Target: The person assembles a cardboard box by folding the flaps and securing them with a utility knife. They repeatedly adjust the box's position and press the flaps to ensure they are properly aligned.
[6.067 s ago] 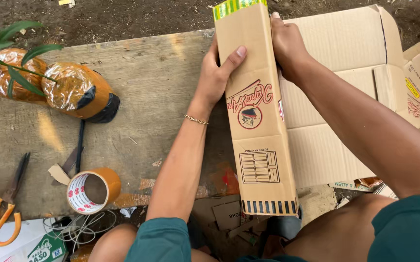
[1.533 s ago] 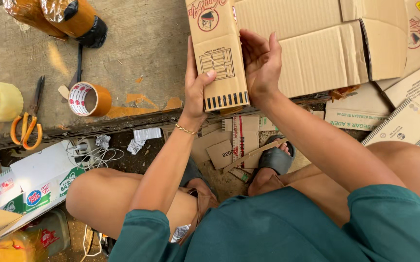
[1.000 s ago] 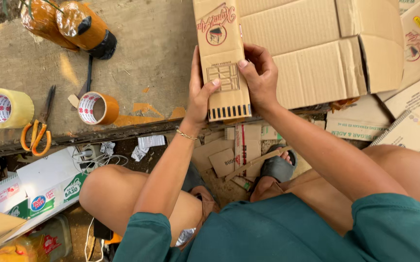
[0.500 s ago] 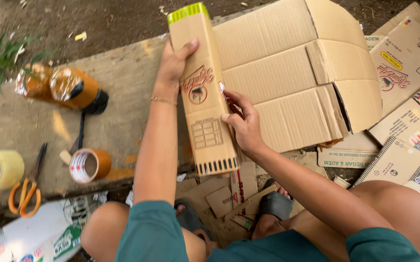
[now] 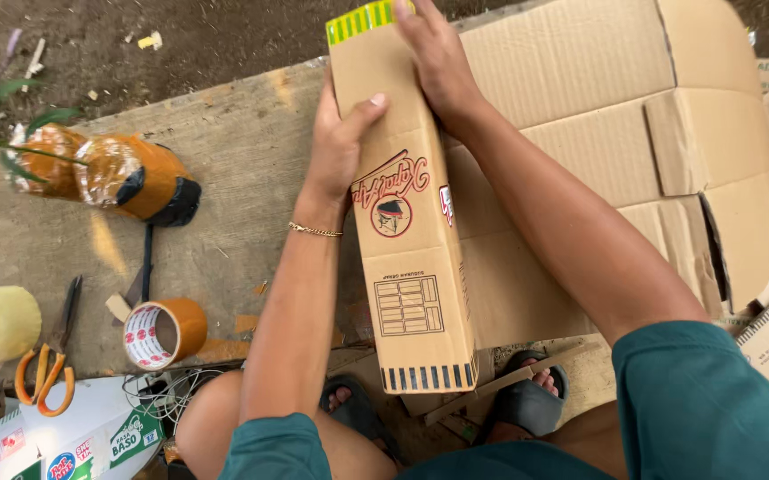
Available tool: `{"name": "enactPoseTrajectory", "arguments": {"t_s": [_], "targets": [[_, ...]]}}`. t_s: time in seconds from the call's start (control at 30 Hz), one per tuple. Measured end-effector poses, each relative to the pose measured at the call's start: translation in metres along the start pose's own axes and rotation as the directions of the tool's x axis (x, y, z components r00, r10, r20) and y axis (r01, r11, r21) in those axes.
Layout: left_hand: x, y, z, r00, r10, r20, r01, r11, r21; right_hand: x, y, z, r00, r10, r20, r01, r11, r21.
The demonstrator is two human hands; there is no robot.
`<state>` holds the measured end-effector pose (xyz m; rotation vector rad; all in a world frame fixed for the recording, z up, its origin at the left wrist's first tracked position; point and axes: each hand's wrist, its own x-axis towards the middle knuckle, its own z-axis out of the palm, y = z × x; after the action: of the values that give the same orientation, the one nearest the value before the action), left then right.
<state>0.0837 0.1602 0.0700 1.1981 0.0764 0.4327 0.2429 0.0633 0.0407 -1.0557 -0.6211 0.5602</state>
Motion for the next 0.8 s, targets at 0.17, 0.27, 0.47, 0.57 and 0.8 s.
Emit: {"name": "enactPoseTrajectory", "arguments": {"t_s": [0.17,0.27,0.47,0.57,0.8], "targets": [[0.016,-0.018,-0.025,0.997,0.046,-0.068,-0.056,0.987,-0.152,0.003,-0.013,0.004,0.995,0.069,0.077,-0.061,0.993,-0.103],[0.049,-0.035,-0.035,0.981,0.187,-0.055,-0.195,0.936,-0.292,0.005,-0.002,-0.006,0.997,0.045,0.059,-0.042,0.997,-0.060],[0.073,-0.048,-0.040,0.958,0.282,0.061,-0.214,0.837,-0.503,0.017,0.021,-0.016,0.979,-0.201,-0.030,0.194,0.969,-0.155],[0.058,-0.043,-0.036,0.955,0.267,0.128,-0.133,0.774,-0.619,0.010,0.020,-0.015,0.974,-0.193,0.116,0.202,0.977,-0.073],[0.063,-0.010,-0.019,0.937,-0.132,-0.324,-0.274,0.301,-0.914,0.004,0.009,-0.012,0.957,-0.028,0.288,0.036,0.999,-0.023]]}}
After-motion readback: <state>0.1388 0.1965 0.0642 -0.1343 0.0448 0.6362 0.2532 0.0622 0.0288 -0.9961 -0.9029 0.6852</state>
